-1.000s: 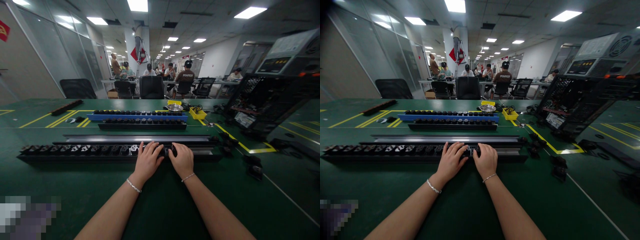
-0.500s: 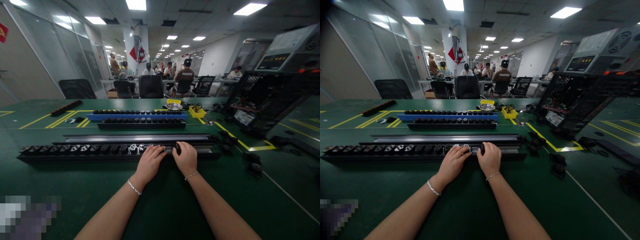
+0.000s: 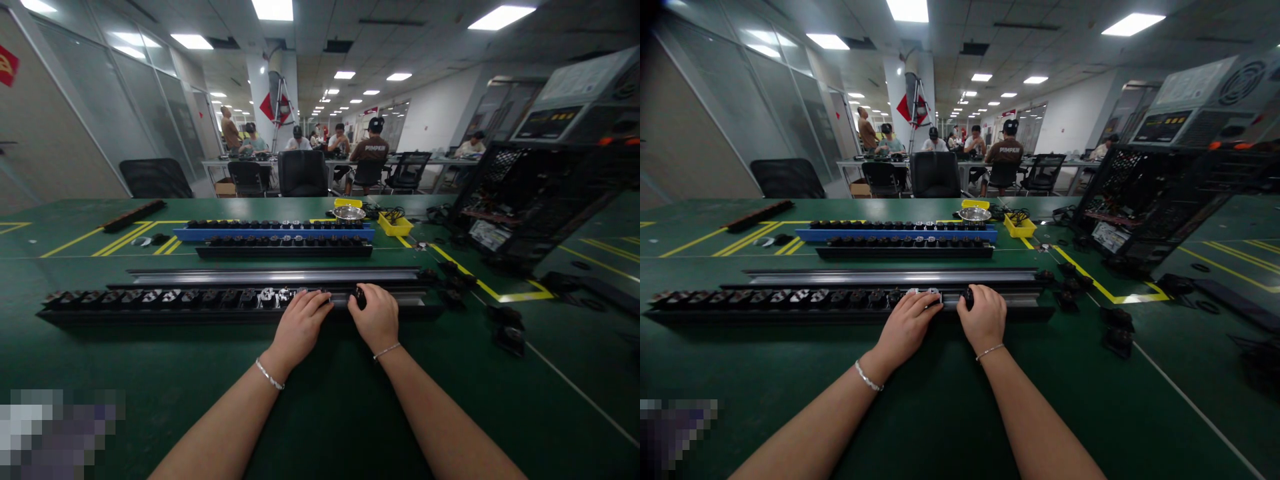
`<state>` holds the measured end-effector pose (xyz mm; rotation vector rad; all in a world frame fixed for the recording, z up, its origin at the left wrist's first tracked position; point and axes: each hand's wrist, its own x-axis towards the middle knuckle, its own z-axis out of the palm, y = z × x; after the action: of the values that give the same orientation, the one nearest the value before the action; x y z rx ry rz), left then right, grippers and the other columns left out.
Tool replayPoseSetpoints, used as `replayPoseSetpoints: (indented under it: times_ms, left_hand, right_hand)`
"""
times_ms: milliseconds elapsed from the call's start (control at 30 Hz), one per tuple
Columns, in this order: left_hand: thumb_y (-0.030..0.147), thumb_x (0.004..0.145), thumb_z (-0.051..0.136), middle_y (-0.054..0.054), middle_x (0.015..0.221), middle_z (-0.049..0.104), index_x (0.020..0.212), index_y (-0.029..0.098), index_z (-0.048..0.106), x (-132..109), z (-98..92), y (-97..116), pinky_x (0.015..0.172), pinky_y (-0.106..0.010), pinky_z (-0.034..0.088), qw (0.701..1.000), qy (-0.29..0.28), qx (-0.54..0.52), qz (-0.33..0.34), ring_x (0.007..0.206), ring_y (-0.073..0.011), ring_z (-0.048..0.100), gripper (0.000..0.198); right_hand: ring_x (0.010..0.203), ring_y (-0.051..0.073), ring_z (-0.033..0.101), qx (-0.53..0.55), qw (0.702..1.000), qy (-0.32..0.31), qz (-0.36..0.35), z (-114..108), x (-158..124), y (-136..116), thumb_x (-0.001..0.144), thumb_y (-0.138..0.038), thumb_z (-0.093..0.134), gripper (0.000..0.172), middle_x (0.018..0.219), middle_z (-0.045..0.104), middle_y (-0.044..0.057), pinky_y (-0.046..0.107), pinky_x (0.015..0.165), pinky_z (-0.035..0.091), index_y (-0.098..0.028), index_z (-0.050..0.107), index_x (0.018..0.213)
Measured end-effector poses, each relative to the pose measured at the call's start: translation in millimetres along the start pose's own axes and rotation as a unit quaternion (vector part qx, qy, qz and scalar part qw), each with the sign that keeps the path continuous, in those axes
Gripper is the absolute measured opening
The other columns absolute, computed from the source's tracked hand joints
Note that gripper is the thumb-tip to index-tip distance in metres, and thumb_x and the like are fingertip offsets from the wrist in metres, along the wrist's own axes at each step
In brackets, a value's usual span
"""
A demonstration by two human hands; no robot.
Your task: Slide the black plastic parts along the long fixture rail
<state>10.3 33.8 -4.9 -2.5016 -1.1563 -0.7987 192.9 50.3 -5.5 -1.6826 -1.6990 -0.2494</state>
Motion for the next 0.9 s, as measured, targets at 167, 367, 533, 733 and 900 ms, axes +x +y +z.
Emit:
replayPoseSetpoints:
  times_ms: [167,367,533,733,900]
  left_hand:
    - [0.01,0.085,0.043,-0.002,0.126,0.055,0.115,0.023,0.057,-1,1.5,0,0.105,-0.041,0.032,1.0,-0.004,-0.001,-0.001,0.117,-0.0192,0.045,0.036]
    - [0.009,0.084,0.043,-0.003,0.125,0.055,0.114,0.023,0.057,0,0.6,0,0.105,-0.041,0.032,1.0,-0.003,-0.001,-0.002,0.118,-0.0192,0.045,0.036]
    - [0.009,0.083,0.043,-0.004,0.124,0.055,0.114,0.023,0.058,0,0.2,0,0.106,-0.041,0.032,1.0,0.001,0.0,-0.002,0.118,-0.0189,0.046,0.037]
    - [0.008,0.083,0.042,-0.003,0.125,0.055,0.114,0.023,0.058,1,-1.5,1,0.106,-0.041,0.032,1.0,-0.004,-0.004,-0.004,0.119,-0.0186,0.045,0.038]
    - [0.008,0.083,0.043,-0.004,0.124,0.055,0.114,0.023,0.058,0,-1.2,1,0.106,-0.041,0.033,1.0,0.001,0.002,-0.003,0.118,-0.0186,0.045,0.038]
  right_hand:
    - [0.095,0.022,0.053,0.003,1.0,0.012,-0.002,2,0,1,0.076,-0.032,0.049,0.031,0.1,0.064,0.008,0.035,0.086,0.033,-0.016,0.063,0.099]
    - [0.093,0.021,0.053,0.004,1.0,0.014,0.006,2,2,3,0.075,-0.031,0.048,0.03,0.098,0.064,0.009,0.033,0.084,0.035,-0.016,0.062,0.097]
    - [0.093,0.022,0.053,-0.004,1.0,0.02,0.022,-1,3,7,0.075,-0.03,0.048,0.03,0.098,0.064,0.009,0.034,0.085,0.034,-0.016,0.062,0.097]
    - [0.095,0.023,0.053,-0.007,0.999,0.017,0.032,-4,3,8,0.074,-0.029,0.049,0.03,0.099,0.064,0.009,0.036,0.087,0.034,-0.016,0.063,0.098]
    - [0.095,0.023,0.052,-0.009,0.999,0.023,0.042,-5,3,11,0.074,-0.028,0.048,0.03,0.098,0.064,0.01,0.037,0.087,0.033,-0.016,0.063,0.097]
